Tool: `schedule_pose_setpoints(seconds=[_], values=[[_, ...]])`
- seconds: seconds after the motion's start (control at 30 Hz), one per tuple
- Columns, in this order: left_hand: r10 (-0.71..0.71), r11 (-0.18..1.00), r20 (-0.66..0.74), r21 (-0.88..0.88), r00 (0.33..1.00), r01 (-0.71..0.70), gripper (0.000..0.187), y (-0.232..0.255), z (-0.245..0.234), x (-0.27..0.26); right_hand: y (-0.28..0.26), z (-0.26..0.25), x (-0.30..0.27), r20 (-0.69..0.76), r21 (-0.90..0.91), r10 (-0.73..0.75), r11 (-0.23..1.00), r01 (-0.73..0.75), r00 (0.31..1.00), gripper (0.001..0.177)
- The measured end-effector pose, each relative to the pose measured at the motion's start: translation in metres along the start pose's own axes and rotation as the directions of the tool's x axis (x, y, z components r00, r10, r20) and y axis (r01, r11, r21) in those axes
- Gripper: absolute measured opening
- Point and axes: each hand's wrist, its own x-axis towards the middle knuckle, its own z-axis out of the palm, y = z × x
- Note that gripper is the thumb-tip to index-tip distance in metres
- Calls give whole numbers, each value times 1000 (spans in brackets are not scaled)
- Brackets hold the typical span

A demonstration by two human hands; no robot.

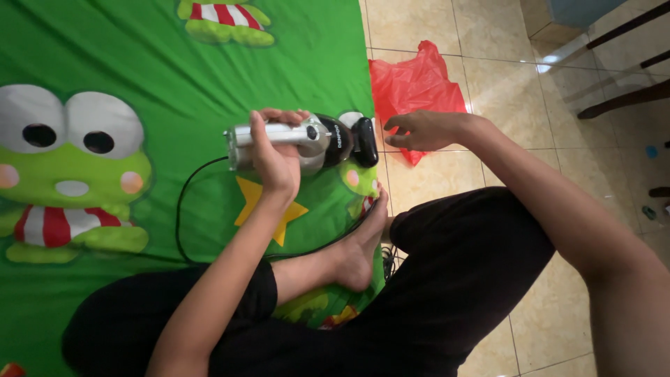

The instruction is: Cleaning a bed surface using a handheld vacuum cleaner.

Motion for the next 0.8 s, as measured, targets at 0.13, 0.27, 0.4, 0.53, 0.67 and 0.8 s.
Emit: schedule_pose_setpoints(seconds=[0.13,0.27,0.4,0.53,0.67,0.8], values=[[3,999,-44,-46,999,-5,37,-3,-4,14,15,7,5,-9,-14,-61,998,61,998,62],[18,990,-131,-139,991,-36,34,21,-8,40,36,8,24,-27,-31,-92,995,92,995,59],[62,993,-85,-91,994,-70,38,96,-2,59,77,20,41,-42,102,-122,987,126,992,56],[206,974,-101,118,973,-194,43,204,-1,51,75,21,38,16,52,-13,999,12,1000,57],[564,765,20,363,825,-532,44,290,-35,33,98,28,49,32,150,1,989,-6,999,54],[717,559,3,594,697,-579,44,345,-54,5,103,30,54,43,166,49,985,-56,998,53]])
